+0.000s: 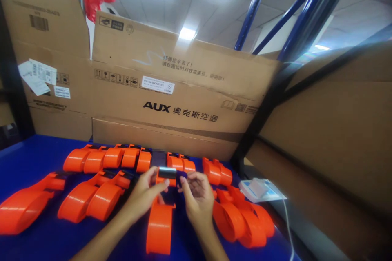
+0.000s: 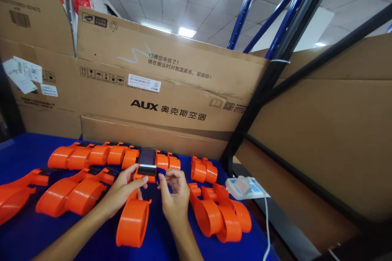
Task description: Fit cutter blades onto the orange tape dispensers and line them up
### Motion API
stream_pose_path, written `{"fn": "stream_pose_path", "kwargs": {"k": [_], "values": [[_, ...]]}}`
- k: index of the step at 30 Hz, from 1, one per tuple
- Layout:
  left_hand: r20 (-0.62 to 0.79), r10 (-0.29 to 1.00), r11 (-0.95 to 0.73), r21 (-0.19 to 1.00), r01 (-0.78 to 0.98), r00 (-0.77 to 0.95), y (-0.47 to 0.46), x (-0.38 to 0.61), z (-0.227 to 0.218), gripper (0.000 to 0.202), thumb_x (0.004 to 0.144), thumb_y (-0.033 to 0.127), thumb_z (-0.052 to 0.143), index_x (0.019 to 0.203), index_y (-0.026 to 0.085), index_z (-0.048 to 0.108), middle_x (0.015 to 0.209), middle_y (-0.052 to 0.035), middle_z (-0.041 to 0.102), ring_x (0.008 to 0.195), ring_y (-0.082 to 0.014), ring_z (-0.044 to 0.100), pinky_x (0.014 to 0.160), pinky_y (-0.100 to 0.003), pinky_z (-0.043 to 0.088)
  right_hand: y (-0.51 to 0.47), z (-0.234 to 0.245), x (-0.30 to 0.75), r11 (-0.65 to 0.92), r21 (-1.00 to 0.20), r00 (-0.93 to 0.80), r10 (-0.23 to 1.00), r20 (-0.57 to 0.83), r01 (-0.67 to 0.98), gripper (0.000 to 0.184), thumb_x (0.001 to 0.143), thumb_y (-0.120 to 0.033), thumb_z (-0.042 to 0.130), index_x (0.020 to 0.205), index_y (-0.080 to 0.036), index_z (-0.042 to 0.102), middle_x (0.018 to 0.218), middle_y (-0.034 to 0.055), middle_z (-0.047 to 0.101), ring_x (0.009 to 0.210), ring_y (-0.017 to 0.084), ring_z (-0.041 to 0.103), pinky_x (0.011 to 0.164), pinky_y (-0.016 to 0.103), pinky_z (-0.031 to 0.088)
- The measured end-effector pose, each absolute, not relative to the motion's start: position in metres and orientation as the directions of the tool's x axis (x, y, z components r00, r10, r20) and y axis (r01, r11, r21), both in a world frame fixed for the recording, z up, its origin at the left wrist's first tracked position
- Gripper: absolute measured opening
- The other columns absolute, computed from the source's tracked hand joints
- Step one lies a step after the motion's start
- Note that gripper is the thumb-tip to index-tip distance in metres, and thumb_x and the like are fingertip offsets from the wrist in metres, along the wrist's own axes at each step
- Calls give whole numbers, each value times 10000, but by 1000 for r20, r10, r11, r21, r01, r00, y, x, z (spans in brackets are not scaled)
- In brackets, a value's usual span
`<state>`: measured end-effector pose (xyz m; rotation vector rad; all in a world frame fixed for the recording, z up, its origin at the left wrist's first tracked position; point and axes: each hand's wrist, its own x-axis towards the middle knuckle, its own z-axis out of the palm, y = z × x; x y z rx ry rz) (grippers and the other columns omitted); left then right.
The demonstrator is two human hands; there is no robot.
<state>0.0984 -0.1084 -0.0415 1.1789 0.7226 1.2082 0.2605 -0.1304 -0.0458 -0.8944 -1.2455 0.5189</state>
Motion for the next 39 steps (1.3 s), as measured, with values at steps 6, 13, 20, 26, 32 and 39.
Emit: {"fn": "stream_pose_path", "kwargs": {"k": [6,13,20,26,32,39], "values": [[147,960,-81,961,-263,239,-106,97,-46,435,802,445,741,1116,174,610,757,-18,660,482,-125,591,487,-247,490,-133,-41,261,623,-712,131,716,686,323,60,895,-242,665,890,-217,610,894,49,651,823,198,670,732,323,567],[174,953,-112,963,-244,247,-103,97,-47,425,819,446,730,1112,161,613,773,-18,650,501,-117,590,496,-241,497,-137,-35,265,647,-573,19,655,756,502,91,914,-222,622,832,-217,585,852,44,645,774,189,626,720,311,524],[189,950,-123,957,-263,247,-104,98,-50,439,822,432,732,1144,171,587,813,-20,655,567,-128,610,506,-234,521,-136,-39,265,632,-562,-85,702,707,534,181,959,-245,566,784,-223,523,772,18,584,684,165,548,644,281,464],[205,945,-139,957,-256,254,-109,98,-48,393,829,416,725,1114,181,593,829,-11,651,535,-105,589,476,-206,494,-134,-40,269,612,-583,-146,746,650,534,196,968,-256,533,780,-231,484,767,7,543,658,157,505,615,274,422],[239,938,-184,957,-224,250,-112,97,-45,367,840,404,714,1112,185,603,827,-7,649,541,-100,568,469,-192,481,-137,-38,269,578,-617,-164,787,595,533,197,977,-269,517,793,-232,459,739,-13,503,641,148,473,604,269,385],[222,936,-175,967,-186,274,-108,96,-48,374,837,430,716,1086,173,610,841,-23,664,518,-98,570,482,-215,494,-139,-37,267,567,-665,-144,802,579,486,214,963,-271,539,775,-232,443,698,-36,466,618,138,438,586,256,357]]}}
